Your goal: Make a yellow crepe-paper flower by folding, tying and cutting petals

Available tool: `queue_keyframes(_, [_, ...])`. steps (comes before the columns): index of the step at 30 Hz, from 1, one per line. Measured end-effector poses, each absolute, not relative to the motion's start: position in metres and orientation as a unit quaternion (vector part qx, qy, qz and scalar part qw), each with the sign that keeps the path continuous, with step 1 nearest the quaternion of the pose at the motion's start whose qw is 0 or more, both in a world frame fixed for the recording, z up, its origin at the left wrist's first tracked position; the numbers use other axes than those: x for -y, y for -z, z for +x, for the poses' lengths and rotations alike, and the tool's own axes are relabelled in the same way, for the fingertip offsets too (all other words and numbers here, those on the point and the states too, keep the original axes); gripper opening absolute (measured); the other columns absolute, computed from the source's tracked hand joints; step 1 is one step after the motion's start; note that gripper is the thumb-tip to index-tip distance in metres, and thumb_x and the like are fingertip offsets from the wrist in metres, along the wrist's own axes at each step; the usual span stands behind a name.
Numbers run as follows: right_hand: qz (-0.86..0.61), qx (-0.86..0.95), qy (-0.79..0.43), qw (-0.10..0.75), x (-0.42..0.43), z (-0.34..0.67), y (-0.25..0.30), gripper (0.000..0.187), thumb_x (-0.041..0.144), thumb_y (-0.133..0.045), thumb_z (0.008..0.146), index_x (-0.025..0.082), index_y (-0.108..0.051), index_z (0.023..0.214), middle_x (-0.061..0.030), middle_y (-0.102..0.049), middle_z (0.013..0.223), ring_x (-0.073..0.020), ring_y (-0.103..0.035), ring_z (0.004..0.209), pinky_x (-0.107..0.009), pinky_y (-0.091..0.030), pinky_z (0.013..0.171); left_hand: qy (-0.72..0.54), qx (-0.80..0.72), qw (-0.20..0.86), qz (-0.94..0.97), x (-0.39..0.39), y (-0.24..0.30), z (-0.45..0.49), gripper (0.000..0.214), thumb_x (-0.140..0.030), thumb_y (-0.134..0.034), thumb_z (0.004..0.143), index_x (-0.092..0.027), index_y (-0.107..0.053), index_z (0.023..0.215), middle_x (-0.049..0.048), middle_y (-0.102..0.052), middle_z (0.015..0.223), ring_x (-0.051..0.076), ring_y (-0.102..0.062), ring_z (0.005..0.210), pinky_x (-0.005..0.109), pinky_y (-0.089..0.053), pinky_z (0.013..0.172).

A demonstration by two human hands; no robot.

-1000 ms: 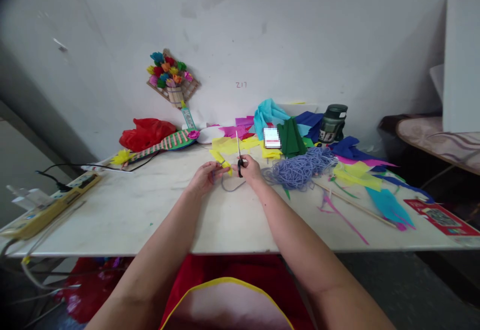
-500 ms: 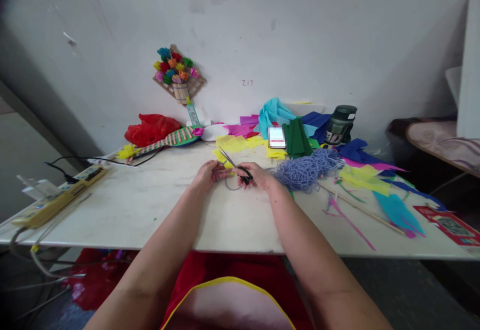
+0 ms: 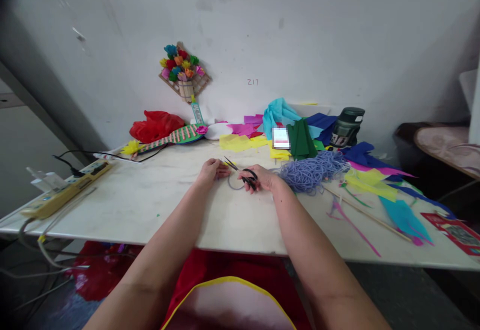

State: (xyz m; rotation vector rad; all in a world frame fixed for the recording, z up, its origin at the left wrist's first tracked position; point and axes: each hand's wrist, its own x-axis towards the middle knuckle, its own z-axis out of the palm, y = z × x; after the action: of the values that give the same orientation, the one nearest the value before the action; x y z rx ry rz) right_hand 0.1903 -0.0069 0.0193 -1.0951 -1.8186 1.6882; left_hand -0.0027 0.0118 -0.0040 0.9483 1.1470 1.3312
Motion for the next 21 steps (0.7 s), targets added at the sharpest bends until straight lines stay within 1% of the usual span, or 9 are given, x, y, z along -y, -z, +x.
queue_keyframes(3, [-0.395,0.651,-0.618,0.197,0.007,0.191,-0.019,0.040,0.050,-0.052,0.075,0.013,-0.055,0.086,-0.0024,-0.061,0.052,-0.0104,-0.053,0.036,-0.016,-0.027,0.027,-0.534,-0.539,0.467,0.454,-0.014,0.007,-0.006,0.018,-0.032,-0.049,0.078,-0.017,-0.045,0.069,-0.0018,-0.051,0.048,0.010,-0.050,0.039,0.022,-0.040,0.045])
queue_keyframes(6, [-0.391,0.649,-0.623,0.192,0.007,0.192,-0.019,0.041,0.052,-0.051,0.075,0.013,-0.055,0.087,-0.0026,-0.061,0.052,-0.0103,-0.053,0.037,-0.016,-0.028,0.028,-0.518,-0.594,0.345,0.510,-0.016,0.009,-0.010,0.021,-0.033,-0.053,0.074,-0.018,-0.050,0.060,-0.0034,-0.043,0.041,0.009,-0.042,0.040,0.020,-0.032,0.043])
queue_keyframes(8, [-0.388,0.650,-0.623,0.196,0.007,0.192,-0.018,0.042,0.052,-0.050,0.076,0.013,-0.055,0.089,-0.0028,-0.061,0.053,-0.0103,-0.054,0.038,-0.016,-0.028,0.028,-0.511,-0.611,0.284,0.534,-0.016,0.010,-0.013,0.022,-0.034,-0.055,0.072,-0.019,-0.051,0.056,-0.0024,-0.045,0.043,0.010,-0.043,0.045,0.021,-0.029,0.045])
queue_keyframes(11, [-0.386,0.648,-0.625,0.201,0.005,0.193,-0.016,0.042,0.052,-0.049,0.076,0.013,-0.055,0.090,-0.0036,-0.062,0.054,-0.0108,-0.054,0.038,-0.016,-0.028,0.029,-0.504,-0.630,0.227,0.546,-0.015,0.008,-0.015,0.022,-0.036,-0.055,0.071,-0.019,-0.054,0.057,-0.0012,-0.048,0.048,0.011,-0.043,0.050,0.022,-0.027,0.048])
queue_keyframes(16, [-0.380,0.633,-0.643,0.203,0.004,0.193,-0.014,0.039,0.049,-0.050,0.076,0.014,-0.055,0.090,-0.0033,-0.062,0.055,-0.0110,-0.054,0.038,-0.017,-0.029,0.030,-0.511,-0.637,0.210,0.537,-0.012,0.004,-0.016,0.024,-0.034,-0.053,0.073,-0.019,-0.054,0.055,-0.0007,-0.049,0.049,0.011,-0.041,0.051,0.022,-0.026,0.049])
queue_keyframes(21, [-0.369,0.614,-0.671,0.190,0.008,0.190,-0.018,0.037,0.048,-0.048,0.077,0.013,-0.055,0.088,-0.0037,-0.062,0.054,-0.0113,-0.054,0.038,-0.018,-0.031,0.030,-0.514,-0.631,0.290,0.504,-0.014,0.006,-0.013,0.021,-0.031,-0.050,0.076,-0.019,-0.055,0.060,0.0001,-0.049,0.046,0.013,-0.046,0.049,0.023,-0.032,0.050])
